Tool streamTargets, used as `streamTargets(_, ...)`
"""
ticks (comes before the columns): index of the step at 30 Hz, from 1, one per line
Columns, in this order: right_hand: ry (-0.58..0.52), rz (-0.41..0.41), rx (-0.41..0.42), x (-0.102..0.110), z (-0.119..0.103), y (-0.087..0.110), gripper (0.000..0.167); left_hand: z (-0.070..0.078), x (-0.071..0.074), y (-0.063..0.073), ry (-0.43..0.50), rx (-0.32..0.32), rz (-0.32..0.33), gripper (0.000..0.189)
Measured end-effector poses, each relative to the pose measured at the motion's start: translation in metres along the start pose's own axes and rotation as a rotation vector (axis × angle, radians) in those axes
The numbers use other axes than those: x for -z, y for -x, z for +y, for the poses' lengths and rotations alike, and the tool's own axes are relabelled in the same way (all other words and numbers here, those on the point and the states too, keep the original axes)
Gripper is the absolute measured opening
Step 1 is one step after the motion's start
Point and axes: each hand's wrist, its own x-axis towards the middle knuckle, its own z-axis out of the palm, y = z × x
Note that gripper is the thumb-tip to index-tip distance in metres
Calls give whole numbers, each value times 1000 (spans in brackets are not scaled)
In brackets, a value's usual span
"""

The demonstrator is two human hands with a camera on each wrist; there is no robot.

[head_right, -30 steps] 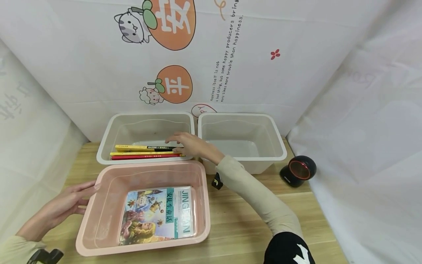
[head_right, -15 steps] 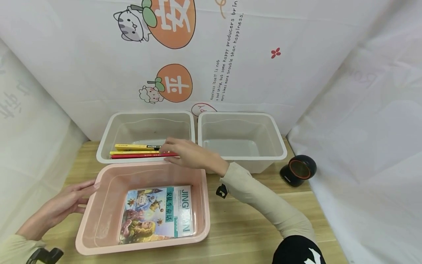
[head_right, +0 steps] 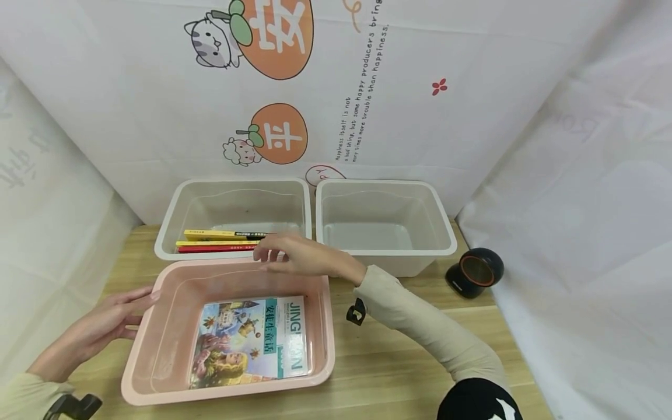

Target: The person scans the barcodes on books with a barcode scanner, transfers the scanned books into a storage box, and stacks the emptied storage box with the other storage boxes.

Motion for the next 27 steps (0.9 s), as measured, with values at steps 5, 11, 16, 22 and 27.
streamTargets(5, 16, -160, -36, -12, -4, 1, 35, 1, 0, 0, 0, -2, -5, 75)
streamTargets(11, 113, -341, -121, -29, 3, 0, 51, 1, -1, -1, 0, 4, -4, 76)
streamTargets(16, 119, -464, -240, -38, 8, 1, 69, 1, 0, -2, 1, 12, -4, 77)
streamTargets(22, 141, -566, -426, -52, 16, -2, 89, 1, 2, -2, 0, 18, -9, 78)
streamTargets(27, 132, -632, -526, -66, 22, -4, 94, 0, 2, -2, 10, 20, -6, 78)
